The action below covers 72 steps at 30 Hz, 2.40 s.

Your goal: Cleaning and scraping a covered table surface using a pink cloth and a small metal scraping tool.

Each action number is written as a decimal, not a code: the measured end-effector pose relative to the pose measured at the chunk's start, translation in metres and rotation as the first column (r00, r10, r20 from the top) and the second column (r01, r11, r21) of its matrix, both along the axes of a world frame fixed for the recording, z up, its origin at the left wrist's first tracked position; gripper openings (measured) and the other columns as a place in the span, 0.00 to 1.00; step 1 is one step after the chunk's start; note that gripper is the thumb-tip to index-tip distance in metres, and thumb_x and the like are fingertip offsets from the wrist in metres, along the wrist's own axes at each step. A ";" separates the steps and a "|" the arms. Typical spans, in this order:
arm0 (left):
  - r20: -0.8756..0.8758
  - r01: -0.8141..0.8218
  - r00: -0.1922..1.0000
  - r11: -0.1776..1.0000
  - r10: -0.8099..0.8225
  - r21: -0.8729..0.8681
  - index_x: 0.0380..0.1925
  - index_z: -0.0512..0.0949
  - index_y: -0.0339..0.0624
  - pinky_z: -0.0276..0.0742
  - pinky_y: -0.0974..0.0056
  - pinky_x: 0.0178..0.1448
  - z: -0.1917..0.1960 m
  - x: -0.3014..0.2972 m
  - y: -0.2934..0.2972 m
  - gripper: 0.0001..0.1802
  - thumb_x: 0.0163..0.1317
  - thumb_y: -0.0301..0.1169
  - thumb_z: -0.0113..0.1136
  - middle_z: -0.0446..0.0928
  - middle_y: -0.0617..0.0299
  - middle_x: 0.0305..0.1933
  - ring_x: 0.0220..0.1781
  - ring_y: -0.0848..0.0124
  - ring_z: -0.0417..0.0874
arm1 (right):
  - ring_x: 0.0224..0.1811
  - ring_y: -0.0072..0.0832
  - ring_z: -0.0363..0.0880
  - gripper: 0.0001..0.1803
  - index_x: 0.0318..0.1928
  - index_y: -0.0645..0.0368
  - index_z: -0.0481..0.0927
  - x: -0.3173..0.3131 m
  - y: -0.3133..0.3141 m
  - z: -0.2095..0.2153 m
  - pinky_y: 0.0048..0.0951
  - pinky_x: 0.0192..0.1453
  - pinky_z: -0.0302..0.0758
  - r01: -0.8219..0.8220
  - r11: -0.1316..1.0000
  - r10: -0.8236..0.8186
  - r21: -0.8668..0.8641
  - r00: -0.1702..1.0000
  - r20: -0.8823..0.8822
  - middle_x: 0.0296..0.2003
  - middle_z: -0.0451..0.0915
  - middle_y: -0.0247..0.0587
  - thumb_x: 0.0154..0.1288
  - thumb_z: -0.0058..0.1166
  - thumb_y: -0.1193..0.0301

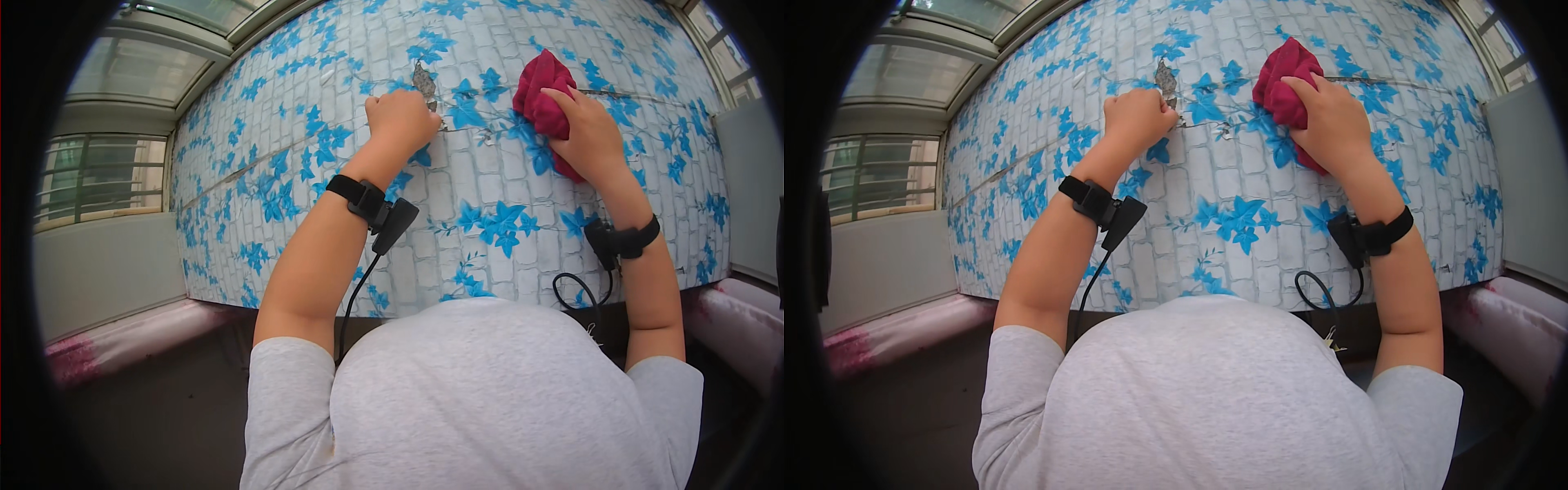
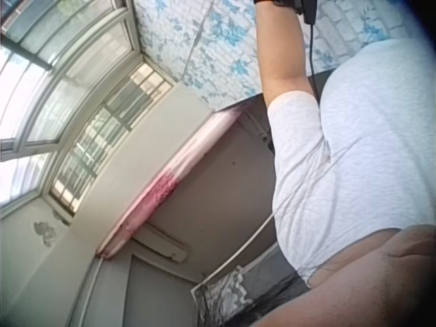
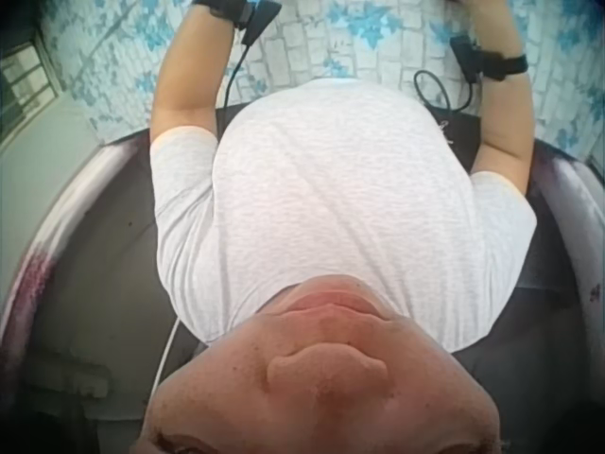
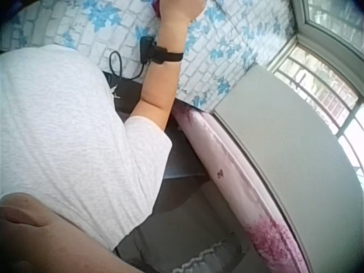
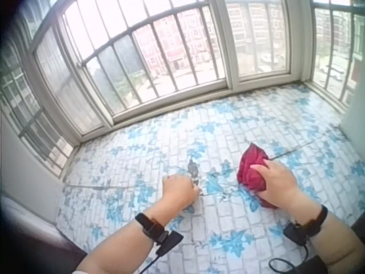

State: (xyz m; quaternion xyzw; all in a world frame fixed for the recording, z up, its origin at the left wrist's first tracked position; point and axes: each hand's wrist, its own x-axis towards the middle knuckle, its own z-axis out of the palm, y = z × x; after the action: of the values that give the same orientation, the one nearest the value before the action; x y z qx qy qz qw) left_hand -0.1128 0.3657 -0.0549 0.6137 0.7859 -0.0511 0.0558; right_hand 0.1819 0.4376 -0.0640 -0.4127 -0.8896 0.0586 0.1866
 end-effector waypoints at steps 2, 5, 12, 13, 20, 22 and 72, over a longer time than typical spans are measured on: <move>0.025 -0.019 0.999 0.998 0.021 -0.068 0.29 0.87 0.45 0.68 0.49 0.55 0.005 -0.004 0.005 0.15 0.60 0.43 0.59 0.86 0.56 0.34 0.39 0.55 0.86 | 0.59 0.49 0.80 0.37 0.65 0.43 0.77 0.001 0.001 -0.001 0.44 0.62 0.79 0.006 1.000 -0.006 -0.003 1.000 0.013 0.60 0.80 0.51 0.52 0.73 0.65; -0.012 0.049 0.999 0.997 -0.050 -0.065 0.27 0.86 0.47 0.69 0.48 0.56 0.008 -0.009 0.001 0.12 0.60 0.40 0.59 0.85 0.58 0.34 0.42 0.56 0.85 | 0.60 0.49 0.80 0.37 0.65 0.43 0.77 0.002 0.002 -0.005 0.45 0.62 0.79 0.000 1.000 0.000 0.019 1.000 -0.002 0.61 0.80 0.51 0.52 0.73 0.65; -0.474 0.414 0.848 0.856 -0.238 0.309 0.33 0.85 0.49 0.69 0.48 0.63 0.038 -0.038 -0.002 0.07 0.64 0.36 0.61 0.85 0.63 0.36 0.47 0.61 0.85 | 0.60 0.48 0.80 0.37 0.65 0.42 0.77 0.001 0.001 -0.007 0.45 0.62 0.79 -0.003 0.997 0.003 0.071 1.000 -0.010 0.61 0.80 0.50 0.53 0.73 0.65; -0.473 0.412 0.848 0.858 -0.238 0.308 0.33 0.85 0.49 0.69 0.48 0.63 0.051 -0.042 -0.004 0.07 0.64 0.36 0.61 0.85 0.63 0.36 0.47 0.61 0.85 | 0.59 0.48 0.81 0.37 0.65 0.42 0.77 0.001 0.000 -0.005 0.45 0.62 0.80 0.000 0.999 0.000 0.047 1.000 -0.004 0.60 0.80 0.50 0.52 0.73 0.65; -0.042 0.196 0.980 0.976 -0.193 0.092 0.33 0.88 0.53 0.69 0.52 0.63 0.050 -0.057 -0.017 0.06 0.66 0.37 0.64 0.87 0.64 0.37 0.44 0.62 0.87 | 0.57 0.47 0.81 0.37 0.65 0.43 0.77 0.000 -0.001 -0.003 0.44 0.59 0.80 0.001 1.000 -0.001 0.027 1.000 0.015 0.57 0.82 0.48 0.52 0.73 0.65; 0.037 0.205 0.977 0.969 -0.212 0.137 0.33 0.88 0.53 0.70 0.52 0.62 0.031 -0.061 -0.020 0.07 0.66 0.37 0.64 0.88 0.64 0.37 0.43 0.62 0.87 | 0.56 0.47 0.81 0.37 0.65 0.43 0.77 -0.003 0.000 0.001 0.44 0.59 0.80 -0.014 1.000 0.014 0.026 1.000 -0.001 0.57 0.82 0.47 0.52 0.73 0.65; -0.356 0.238 0.927 0.923 -0.122 0.303 0.35 0.84 0.45 0.80 0.54 0.38 0.023 -0.048 -0.007 0.10 0.70 0.37 0.59 0.86 0.57 0.36 0.33 0.57 0.87 | 0.58 0.47 0.81 0.38 0.66 0.42 0.76 0.001 0.001 -0.006 0.45 0.60 0.80 -0.013 0.999 0.013 0.051 1.000 0.002 0.59 0.81 0.49 0.52 0.74 0.65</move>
State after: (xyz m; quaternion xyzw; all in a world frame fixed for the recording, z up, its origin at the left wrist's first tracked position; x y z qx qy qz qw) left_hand -0.1606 0.3589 -0.0323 0.6670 0.7205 -0.0213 -0.1887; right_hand 0.1829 0.4381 -0.0702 -0.4020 -0.8936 0.0370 0.1960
